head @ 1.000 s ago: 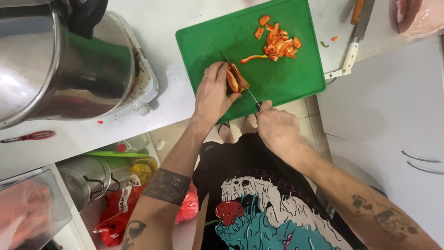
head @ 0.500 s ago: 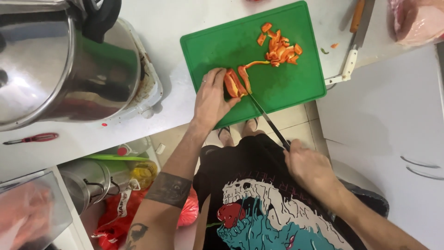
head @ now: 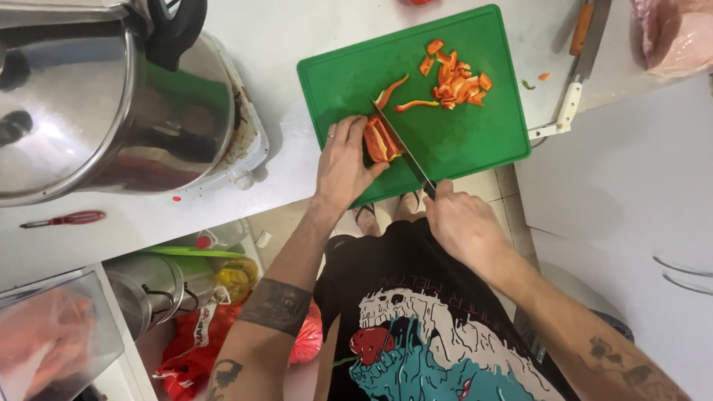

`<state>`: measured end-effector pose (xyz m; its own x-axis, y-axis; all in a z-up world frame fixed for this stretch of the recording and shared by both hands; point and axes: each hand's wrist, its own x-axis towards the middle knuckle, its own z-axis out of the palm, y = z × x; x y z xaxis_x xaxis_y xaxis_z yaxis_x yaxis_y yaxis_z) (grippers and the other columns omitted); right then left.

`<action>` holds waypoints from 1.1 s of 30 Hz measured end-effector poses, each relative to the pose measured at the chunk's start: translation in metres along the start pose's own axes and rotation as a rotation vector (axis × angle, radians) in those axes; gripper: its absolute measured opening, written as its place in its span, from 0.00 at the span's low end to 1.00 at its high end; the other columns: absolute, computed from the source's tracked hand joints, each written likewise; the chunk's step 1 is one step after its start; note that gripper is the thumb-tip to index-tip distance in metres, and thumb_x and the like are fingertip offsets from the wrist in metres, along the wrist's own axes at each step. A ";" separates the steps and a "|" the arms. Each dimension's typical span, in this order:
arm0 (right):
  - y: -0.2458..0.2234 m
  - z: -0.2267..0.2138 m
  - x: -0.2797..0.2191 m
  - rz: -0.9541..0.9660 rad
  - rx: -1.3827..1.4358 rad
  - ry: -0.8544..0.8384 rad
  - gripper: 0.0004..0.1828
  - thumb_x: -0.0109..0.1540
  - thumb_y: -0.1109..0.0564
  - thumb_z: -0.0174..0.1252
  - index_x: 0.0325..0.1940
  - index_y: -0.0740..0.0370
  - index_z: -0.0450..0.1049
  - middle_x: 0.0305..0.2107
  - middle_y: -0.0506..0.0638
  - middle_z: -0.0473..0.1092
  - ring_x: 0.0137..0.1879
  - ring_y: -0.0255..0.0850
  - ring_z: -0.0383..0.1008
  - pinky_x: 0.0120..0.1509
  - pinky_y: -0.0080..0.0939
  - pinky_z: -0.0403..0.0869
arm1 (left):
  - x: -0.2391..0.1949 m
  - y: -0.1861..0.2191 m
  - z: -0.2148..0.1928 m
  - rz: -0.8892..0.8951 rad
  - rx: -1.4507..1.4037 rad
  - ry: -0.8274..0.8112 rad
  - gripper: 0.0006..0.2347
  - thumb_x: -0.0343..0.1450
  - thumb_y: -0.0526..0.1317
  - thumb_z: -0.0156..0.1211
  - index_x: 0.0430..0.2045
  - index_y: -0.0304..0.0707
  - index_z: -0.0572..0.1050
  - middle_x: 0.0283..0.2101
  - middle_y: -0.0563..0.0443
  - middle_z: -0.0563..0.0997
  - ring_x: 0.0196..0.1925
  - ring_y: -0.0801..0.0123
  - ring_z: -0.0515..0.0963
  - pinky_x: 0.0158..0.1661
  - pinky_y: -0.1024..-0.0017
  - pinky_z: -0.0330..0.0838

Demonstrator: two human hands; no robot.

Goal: Cutting and dicing red bell peppers on a green cutting board using a kitchen knife.

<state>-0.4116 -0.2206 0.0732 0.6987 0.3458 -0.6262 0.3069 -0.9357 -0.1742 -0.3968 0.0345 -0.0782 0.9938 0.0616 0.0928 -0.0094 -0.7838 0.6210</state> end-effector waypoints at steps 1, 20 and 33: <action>0.005 0.006 0.006 -0.002 -0.003 -0.002 0.31 0.87 0.38 0.39 0.58 0.69 0.73 0.36 0.74 0.85 0.50 0.78 0.93 0.57 0.77 0.89 | -0.001 0.001 0.001 -0.003 -0.001 0.001 0.50 0.58 0.49 1.00 0.78 0.32 0.76 0.75 0.41 0.77 0.77 0.41 0.79 0.81 0.51 0.75; 0.059 0.043 -0.065 0.160 -0.114 -0.224 0.35 0.85 0.31 0.35 0.63 0.62 0.74 0.45 0.70 0.89 0.59 0.73 0.94 0.65 0.75 0.88 | -0.011 -0.002 0.007 0.014 0.034 0.109 0.50 0.57 0.48 1.00 0.77 0.32 0.77 0.75 0.40 0.77 0.76 0.43 0.79 0.79 0.53 0.76; 0.015 0.023 -0.008 0.022 0.019 -0.041 0.32 0.86 0.34 0.38 0.57 0.64 0.74 0.35 0.74 0.85 0.50 0.78 0.93 0.56 0.76 0.89 | -0.033 -0.013 -0.005 0.224 0.004 0.043 0.30 0.72 0.40 0.88 0.70 0.33 0.83 0.74 0.43 0.79 0.81 0.44 0.77 0.83 0.53 0.73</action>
<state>-0.4273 -0.2385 0.0579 0.6781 0.3220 -0.6607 0.2787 -0.9444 -0.1743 -0.4297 0.0464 -0.0853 0.9613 -0.0883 0.2609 -0.2289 -0.7832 0.5782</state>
